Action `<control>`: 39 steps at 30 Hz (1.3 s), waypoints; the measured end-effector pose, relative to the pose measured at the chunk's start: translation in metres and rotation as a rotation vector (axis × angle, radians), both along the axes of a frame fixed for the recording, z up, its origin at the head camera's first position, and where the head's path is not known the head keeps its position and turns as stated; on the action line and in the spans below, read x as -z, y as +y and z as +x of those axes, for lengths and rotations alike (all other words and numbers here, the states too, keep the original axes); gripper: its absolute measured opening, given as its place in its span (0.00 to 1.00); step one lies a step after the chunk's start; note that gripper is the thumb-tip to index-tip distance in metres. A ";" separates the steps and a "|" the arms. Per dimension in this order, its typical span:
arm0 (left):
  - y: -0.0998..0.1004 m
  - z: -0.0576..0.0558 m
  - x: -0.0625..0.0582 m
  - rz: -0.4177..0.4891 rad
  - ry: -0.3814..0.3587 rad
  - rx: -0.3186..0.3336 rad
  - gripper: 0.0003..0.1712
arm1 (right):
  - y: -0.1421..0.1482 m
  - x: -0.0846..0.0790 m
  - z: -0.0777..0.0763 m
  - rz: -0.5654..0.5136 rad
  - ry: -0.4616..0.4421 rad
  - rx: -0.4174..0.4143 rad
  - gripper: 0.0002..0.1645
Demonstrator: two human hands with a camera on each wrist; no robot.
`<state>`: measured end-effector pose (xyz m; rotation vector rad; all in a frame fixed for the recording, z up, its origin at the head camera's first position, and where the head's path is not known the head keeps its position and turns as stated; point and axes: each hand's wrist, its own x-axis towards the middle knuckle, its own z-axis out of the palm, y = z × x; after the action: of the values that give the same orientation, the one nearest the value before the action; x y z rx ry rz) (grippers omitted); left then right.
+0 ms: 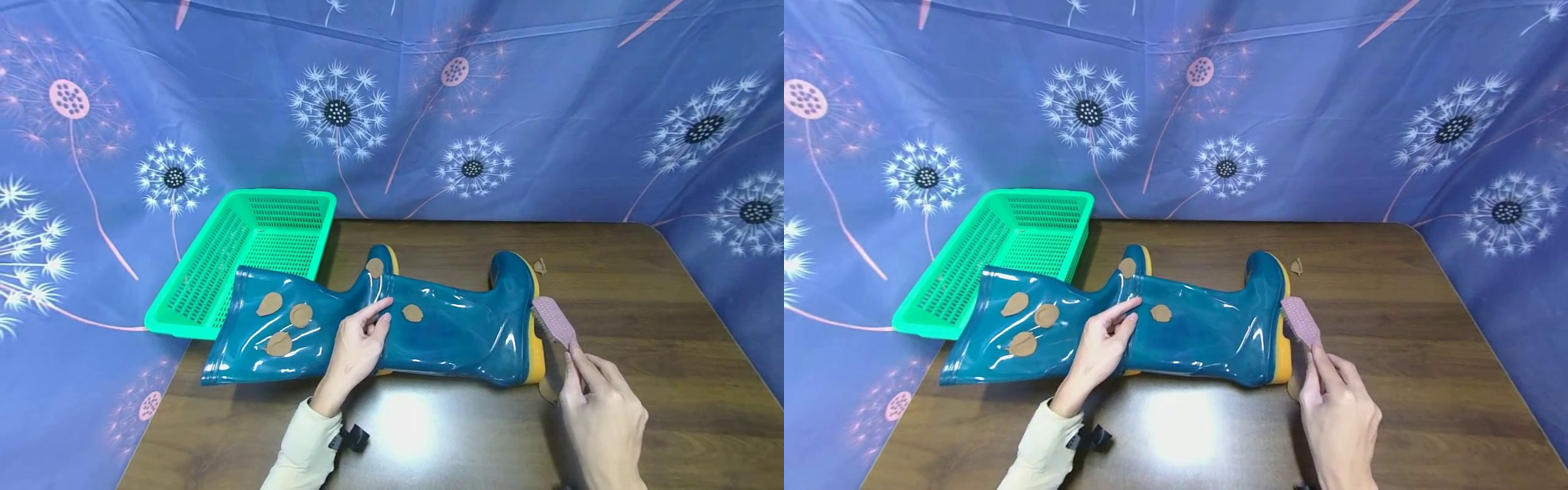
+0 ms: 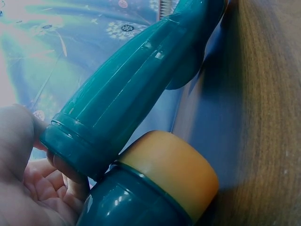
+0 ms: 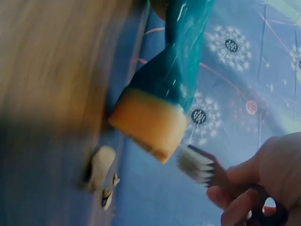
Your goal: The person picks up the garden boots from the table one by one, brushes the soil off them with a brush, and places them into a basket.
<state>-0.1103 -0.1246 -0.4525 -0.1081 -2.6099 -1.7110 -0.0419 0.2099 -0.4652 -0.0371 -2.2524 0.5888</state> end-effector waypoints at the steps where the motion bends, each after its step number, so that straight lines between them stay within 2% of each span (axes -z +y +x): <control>1: 0.000 0.000 0.000 0.001 0.001 -0.002 0.22 | -0.003 0.000 -0.001 -0.007 0.014 -0.012 0.13; 3: 0.000 0.000 0.000 0.001 0.002 -0.007 0.22 | -0.013 0.000 -0.001 -0.016 0.034 -0.081 0.13; 5: 0.000 -0.001 0.000 0.000 0.003 -0.010 0.22 | -0.026 0.000 -0.001 -0.023 0.041 -0.183 0.14; 9: 0.002 -0.001 0.001 -0.002 0.002 -0.009 0.22 | -0.055 0.000 0.003 -0.040 -0.020 -0.355 0.17; 11: 0.003 0.000 0.001 -0.003 -0.001 -0.012 0.22 | -0.067 -0.003 0.006 -0.046 -0.064 -0.395 0.18; 14: 0.003 0.000 0.002 -0.006 -0.003 -0.015 0.22 | -0.082 -0.009 0.005 -0.067 -0.070 -0.431 0.20; 18: 0.004 -0.001 0.002 -0.007 0.005 -0.010 0.22 | -0.095 -0.014 -0.001 -0.075 -0.078 -0.450 0.21; 21: 0.004 -0.001 0.001 -0.007 0.010 -0.006 0.22 | -0.100 -0.014 -0.005 -0.043 -0.103 -0.456 0.20; 25: 0.004 -0.001 0.001 -0.008 0.009 0.010 0.22 | -0.103 -0.010 -0.008 0.008 -0.094 -0.373 0.21; 27: 0.003 -0.001 0.001 -0.007 0.010 0.014 0.22 | -0.104 -0.009 -0.009 -0.001 -0.093 -0.332 0.21; 29: 0.002 -0.001 0.000 -0.004 0.007 0.008 0.22 | -0.105 -0.008 -0.010 -0.023 -0.106 -0.346 0.21; 33: 0.001 0.000 0.000 -0.004 0.003 -0.005 0.22 | -0.110 -0.007 -0.012 -0.058 -0.153 -0.438 0.20; 37: 0.001 -0.001 0.000 -0.001 0.006 -0.001 0.22 | -0.111 -0.006 -0.013 -0.050 -0.158 -0.368 0.22; 39: 0.001 0.000 0.000 -0.001 0.004 -0.005 0.22 | -0.111 -0.006 -0.013 -0.061 -0.162 -0.364 0.22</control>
<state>-0.1105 -0.1240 -0.4525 -0.1046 -2.6064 -1.7062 -0.0553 0.0987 -0.4591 0.3109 -2.4159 0.8732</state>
